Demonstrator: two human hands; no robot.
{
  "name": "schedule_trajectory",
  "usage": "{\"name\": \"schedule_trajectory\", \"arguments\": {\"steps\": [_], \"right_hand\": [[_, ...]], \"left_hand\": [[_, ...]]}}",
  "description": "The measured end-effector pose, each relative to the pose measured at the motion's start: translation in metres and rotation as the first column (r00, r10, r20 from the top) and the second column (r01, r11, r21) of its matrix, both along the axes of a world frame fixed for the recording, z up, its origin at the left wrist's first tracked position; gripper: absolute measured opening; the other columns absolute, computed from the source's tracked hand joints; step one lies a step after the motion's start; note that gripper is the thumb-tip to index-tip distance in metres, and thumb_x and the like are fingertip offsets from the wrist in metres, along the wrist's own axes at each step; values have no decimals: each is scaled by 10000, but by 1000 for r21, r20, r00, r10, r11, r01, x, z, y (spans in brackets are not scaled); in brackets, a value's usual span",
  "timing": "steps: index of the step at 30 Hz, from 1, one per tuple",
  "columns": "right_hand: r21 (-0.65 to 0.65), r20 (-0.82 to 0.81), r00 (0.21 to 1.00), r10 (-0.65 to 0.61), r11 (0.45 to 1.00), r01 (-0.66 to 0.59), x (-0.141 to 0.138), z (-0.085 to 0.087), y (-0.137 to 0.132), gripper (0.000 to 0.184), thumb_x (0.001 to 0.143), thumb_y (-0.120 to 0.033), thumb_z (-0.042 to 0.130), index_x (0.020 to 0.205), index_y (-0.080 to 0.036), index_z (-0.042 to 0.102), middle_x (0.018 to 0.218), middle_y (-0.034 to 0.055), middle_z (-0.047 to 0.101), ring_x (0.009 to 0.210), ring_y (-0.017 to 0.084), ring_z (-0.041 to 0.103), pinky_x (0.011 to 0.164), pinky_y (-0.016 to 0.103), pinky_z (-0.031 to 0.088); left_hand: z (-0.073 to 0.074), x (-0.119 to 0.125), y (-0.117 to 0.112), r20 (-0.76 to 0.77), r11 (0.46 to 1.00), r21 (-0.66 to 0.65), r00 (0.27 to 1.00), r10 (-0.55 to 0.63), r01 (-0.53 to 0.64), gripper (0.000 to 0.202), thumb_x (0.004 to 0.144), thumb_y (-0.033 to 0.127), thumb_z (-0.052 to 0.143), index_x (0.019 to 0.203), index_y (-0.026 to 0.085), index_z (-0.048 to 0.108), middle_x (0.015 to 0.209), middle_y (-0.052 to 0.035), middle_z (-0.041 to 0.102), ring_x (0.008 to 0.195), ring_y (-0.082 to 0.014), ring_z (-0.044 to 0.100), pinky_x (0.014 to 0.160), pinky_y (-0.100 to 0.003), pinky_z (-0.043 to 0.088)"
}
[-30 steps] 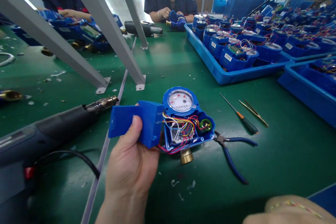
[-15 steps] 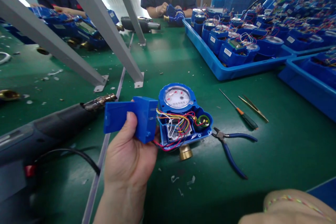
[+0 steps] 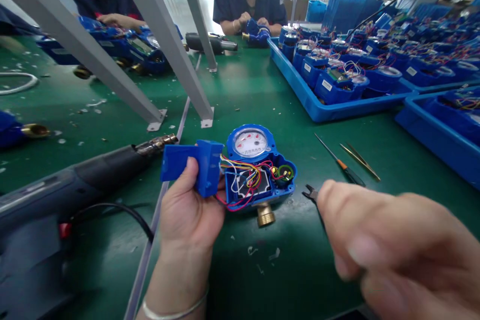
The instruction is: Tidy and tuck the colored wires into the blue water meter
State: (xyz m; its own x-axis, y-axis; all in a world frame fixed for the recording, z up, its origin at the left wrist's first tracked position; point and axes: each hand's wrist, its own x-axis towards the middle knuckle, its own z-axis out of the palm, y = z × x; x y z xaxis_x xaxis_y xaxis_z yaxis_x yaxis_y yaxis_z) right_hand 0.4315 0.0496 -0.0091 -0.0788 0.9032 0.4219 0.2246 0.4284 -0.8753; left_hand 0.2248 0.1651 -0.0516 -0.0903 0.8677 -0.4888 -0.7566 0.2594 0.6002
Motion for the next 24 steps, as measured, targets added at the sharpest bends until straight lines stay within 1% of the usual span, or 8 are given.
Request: {"name": "schedule_trajectory", "arguments": {"steps": [3, 6, 9, 12, 15, 18, 20, 24], "right_hand": [[48, 242, 953, -181, 984, 174, -13, -25, 9, 320, 908, -258, 593, 1221, -291, 537, 1075, 56, 582, 994, 246, 563, 853, 410, 484], [96, 645, 677, -353, 917, 387, -14, -70, 1, 472, 881, -386, 613, 1306, -226, 480, 1368, 166, 422, 1265, 397, 378, 996, 616, 348], [121, 845, 438, -306, 908, 401, -3, -114, -9, 491, 888, -311, 577, 1353, -197, 469, 1440, 201, 353, 1330, 455, 281, 994, 699, 288], [129, 871, 394, -294, 910, 395, 14, -134, -2, 379, 938, -230, 510, 1317, -233, 527, 1410, 172, 419, 1315, 408, 338, 1013, 686, 278], [201, 823, 405, -399, 871, 449, 25, -122, 18, 323, 957, -179, 466, 1260, -178, 578, 1400, 208, 409, 1311, 411, 327, 1019, 702, 244], [243, 772, 464, -434, 876, 416, 20, -84, 38, 334, 982, -241, 460, 1288, -137, 543, 1376, 189, 426, 1297, 324, 351, 1067, 555, 326], [239, 735, 569, -369, 926, 292, 7, -55, 49, 352, 992, -300, 468, 1320, -185, 517, 1360, 114, 458, 1274, 234, 378, 1082, 414, 363], [120, 723, 685, -84, 993, -5, -23, -20, 71, 372, 933, -219, 564, 1301, -165, 557, 1408, 121, 425, 1287, 299, 312, 1095, 503, 291]], "left_hand": [[-1, -5, 1, 18, 1000, -20, 1000, -13, 13, 317, 941, 233, 443, 742, 114, 661, 546, -40, 634, 429, -119, 558, 407, -204, 483], [2, -7, 0, 48, 999, -33, 999, -14, 16, 257, 923, 230, 481, 772, 122, 659, 582, -39, 644, 445, -117, 561, 443, -215, 504], [7, -6, -4, 51, 1000, -20, 999, 15, -14, 170, 904, 204, 520, 852, 147, 671, 683, -31, 689, 526, -124, 612, 532, -238, 554], [11, -4, -11, 12, 993, 89, 997, 71, -72, 139, 880, 161, 568, 929, 183, 696, 880, -27, 739, 732, -142, 680, 710, -267, 594], [13, -3, -18, -38, 957, 275, 993, 108, -94, 203, 837, 133, 629, 1002, 216, 711, 1021, -20, 741, 931, -169, 682, 822, -276, 583], [13, -5, -19, -34, 950, 302, 995, 93, -78, 241, 839, 128, 625, 1040, 230, 710, 1010, -19, 742, 974, -178, 676, 835, -297, 584], [12, -6, -16, -4, 961, 266, 997, 78, -74, 249, 867, 127, 587, 1049, 247, 707, 964, -9, 744, 927, -164, 684, 818, -305, 590], [9, -6, -11, 18, 960, 277, 999, 37, -41, 215, 890, 169, 579, 1049, 246, 701, 898, -2, 742, 786, -138, 688, 729, -263, 597]]}}
